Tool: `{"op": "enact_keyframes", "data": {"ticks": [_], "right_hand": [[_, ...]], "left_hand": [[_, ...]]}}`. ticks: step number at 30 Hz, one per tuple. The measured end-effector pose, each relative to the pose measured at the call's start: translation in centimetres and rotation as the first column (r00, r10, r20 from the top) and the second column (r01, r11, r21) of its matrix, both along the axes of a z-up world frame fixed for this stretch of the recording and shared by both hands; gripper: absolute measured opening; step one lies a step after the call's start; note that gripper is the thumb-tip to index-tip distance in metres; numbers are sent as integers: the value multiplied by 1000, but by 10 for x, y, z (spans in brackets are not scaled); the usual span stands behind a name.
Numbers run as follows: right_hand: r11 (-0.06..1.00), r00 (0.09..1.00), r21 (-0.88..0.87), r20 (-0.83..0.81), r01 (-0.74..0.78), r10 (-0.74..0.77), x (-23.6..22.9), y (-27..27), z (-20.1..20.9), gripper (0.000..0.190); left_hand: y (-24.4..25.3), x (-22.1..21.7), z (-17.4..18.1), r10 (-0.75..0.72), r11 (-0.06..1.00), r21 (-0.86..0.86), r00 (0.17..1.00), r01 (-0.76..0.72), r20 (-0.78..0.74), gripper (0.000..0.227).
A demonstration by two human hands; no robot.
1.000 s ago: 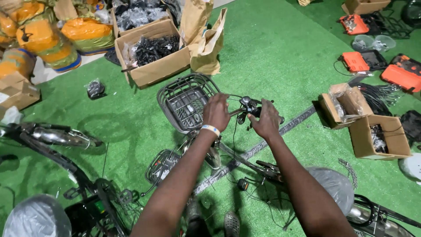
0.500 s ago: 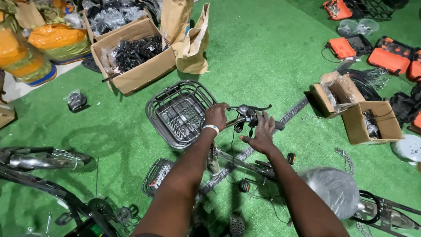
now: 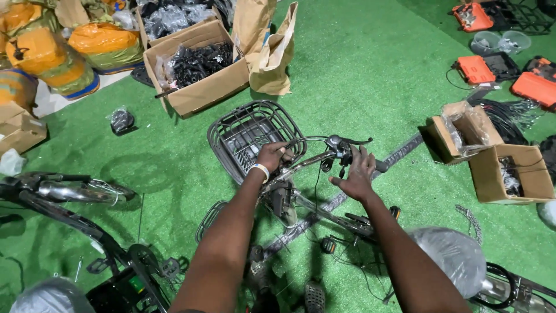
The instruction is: The person secures a cable to the bicycle's handlebar and front wheel using zip ties. They use pliers to cut the excess length of the zip ties and then adjust the handlebars and front wheel.
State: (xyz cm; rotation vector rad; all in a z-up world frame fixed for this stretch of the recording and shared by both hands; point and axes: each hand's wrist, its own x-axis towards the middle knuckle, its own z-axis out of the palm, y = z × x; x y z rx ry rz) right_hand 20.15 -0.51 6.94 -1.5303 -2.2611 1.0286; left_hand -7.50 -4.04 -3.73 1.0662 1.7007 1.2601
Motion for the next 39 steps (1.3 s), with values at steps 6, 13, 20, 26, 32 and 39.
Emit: {"op": "enact_keyframes", "data": {"ticks": [6,13,20,26,32,39], "right_hand": [[1000,1000,-2,-24,-13,13,4,-1,-1,108],[1000,1000,5,-7,-3,3,6,8,-13,114],[997,998,-68,-64,-34,29,12,6,0,111],[994,997,-77,-33,-71,69,19,6,2,112],[992,994,-81,53,-92,96,25,6,1,116],[979,978,-201,203,-9,51,46,-27,39,112]], "left_hand": [[-28,7,-4,109,986,-130,994,-104,29,24],[-31,29,43,66,939,-291,925,-184,-373,26],[-92,77,110,-28,939,-321,898,-127,-440,47],[-232,139,139,333,914,118,552,-389,-764,36],[-283,131,112,278,882,20,487,-470,-828,60],[-266,83,107,150,934,-29,467,-355,-871,55]]}}
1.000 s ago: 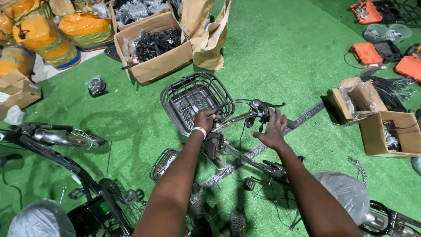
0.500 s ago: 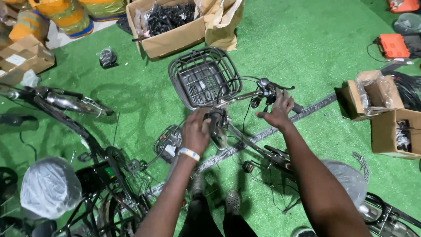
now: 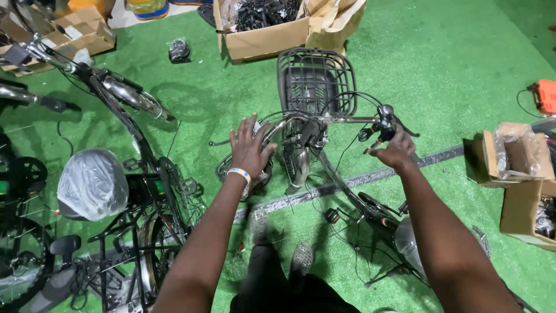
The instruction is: The person secures a cable to the bicycle's handlebar and front wheel using zip ties. They use pliers to cut the excess length of the zip ties and then adjust the handlebars and front wheel.
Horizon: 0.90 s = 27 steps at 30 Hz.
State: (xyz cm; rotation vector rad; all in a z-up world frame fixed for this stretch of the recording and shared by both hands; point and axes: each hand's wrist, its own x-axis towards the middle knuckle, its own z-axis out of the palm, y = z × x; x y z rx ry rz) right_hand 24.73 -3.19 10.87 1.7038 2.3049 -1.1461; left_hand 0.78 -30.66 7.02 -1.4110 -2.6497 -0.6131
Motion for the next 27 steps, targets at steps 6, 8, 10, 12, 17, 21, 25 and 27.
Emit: {"op": "enact_keyframes", "data": {"ticks": [6,8,10,12,17,21,25,27], "right_hand": [[1000,999,4,41,31,-31,23,20,-60,119],[999,999,8,41,35,-35,22,8,-45,116],[999,998,9,38,42,-43,19,-5,-26,114],[999,997,-6,56,53,-53,15,-20,-7,109],[997,996,-1,36,76,-76,10,-21,-7,104],[996,994,-1,65,89,-89,8,-26,1,106],[996,990,11,104,91,-92,6,-26,1,104],[995,993,25,60,96,-97,5,-33,6,103]], "left_hand": [[23,-27,12,-32,993,-109,998,38,61,52],[28,-32,10,-30,993,-113,997,38,69,50],[33,-35,12,-33,992,-119,997,41,74,49],[31,-36,12,-42,991,-119,994,54,100,50],[27,-37,12,-68,992,-99,991,79,113,50],[28,-40,9,-88,992,-77,989,97,122,51],[26,-40,10,-99,992,-70,985,109,138,49],[24,-40,7,-87,992,-78,988,97,127,51]]}}
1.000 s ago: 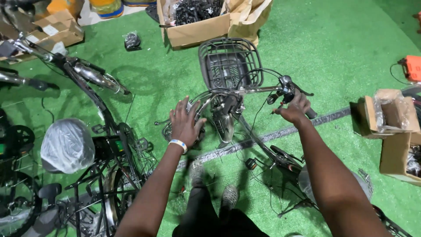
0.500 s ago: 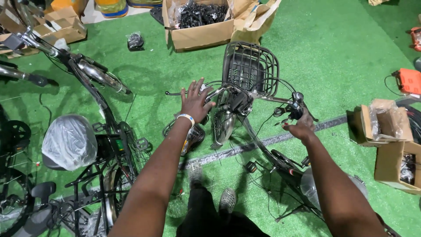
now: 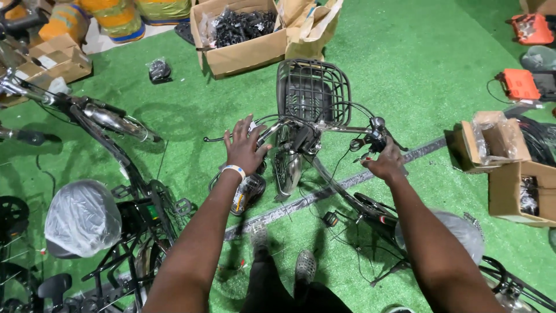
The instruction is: The person secures a cable to the bicycle's handlebar and front wheel using zip ties. They use pliers to cut the excess length of the zip ties and then adjust the handlebars and front wheel.
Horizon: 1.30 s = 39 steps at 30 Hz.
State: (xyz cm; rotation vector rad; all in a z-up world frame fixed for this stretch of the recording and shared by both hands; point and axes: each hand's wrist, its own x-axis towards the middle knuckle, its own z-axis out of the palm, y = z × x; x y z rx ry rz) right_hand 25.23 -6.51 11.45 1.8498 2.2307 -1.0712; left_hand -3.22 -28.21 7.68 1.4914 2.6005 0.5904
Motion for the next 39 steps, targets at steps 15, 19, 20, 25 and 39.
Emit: {"op": "enact_keyframes", "data": {"ticks": [15,19,20,25,39], "right_hand": [[991,994,77,38,-108,106,18,14,-27,110],[990,993,73,31,-118,116,17,18,-34,106],[987,989,81,57,-137,133,18,24,-42,109],[983,983,85,100,-161,152,19,32,-50,113],[986,991,98,-7,-135,137,19,43,-76,116]], "left_hand": [[-5,6,3,30,1000,-3,999,-29,37,50],[-4,4,-2,33,999,-7,999,-32,24,50],[-3,3,-4,32,999,-2,999,-32,22,50],[-2,4,-2,38,999,-1,999,-38,19,50],[-3,8,2,55,998,-19,994,-54,92,50]]}}
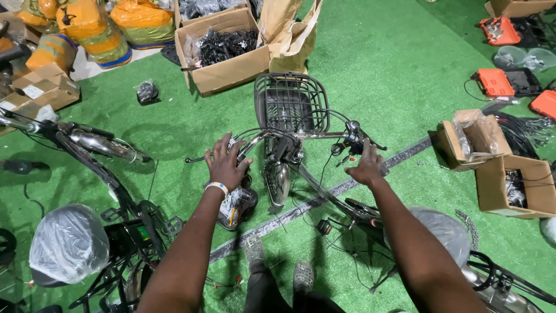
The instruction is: The person secures a cable to the bicycle's handlebar and front wheel using zip ties. They use pliers to cut the excess length of the zip ties and then adjust the handlebars and front wheel.
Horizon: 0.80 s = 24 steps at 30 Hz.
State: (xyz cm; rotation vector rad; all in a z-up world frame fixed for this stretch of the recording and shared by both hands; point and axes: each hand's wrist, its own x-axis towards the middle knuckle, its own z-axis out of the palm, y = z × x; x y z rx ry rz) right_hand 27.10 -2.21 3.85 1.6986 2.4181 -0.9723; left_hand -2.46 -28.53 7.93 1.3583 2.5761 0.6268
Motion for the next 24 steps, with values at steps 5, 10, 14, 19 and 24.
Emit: {"op": "enact_keyframes", "data": {"ticks": [5,10,14,19,24], "right_hand": [[1000,999,7,-32,-9,9,0,-2,2,115],[1000,999,22,-33,-18,18,0,7,-17,115],[999,1000,34,-12,-22,23,-1,14,-24,116],[999,1000,37,-2,-30,31,-2,13,-21,114],[998,999,53,-28,-32,33,-4,6,-7,111]], "left_hand": [[-2,4,3,2,1000,-1,1000,-2,-6,50],[-5,7,4,1,1000,8,1000,-1,-16,49],[-5,8,4,17,1000,1,1000,-17,-16,50],[-6,11,3,33,999,-4,999,-33,-20,50],[-9,16,4,44,999,16,999,-43,-16,50]]}}
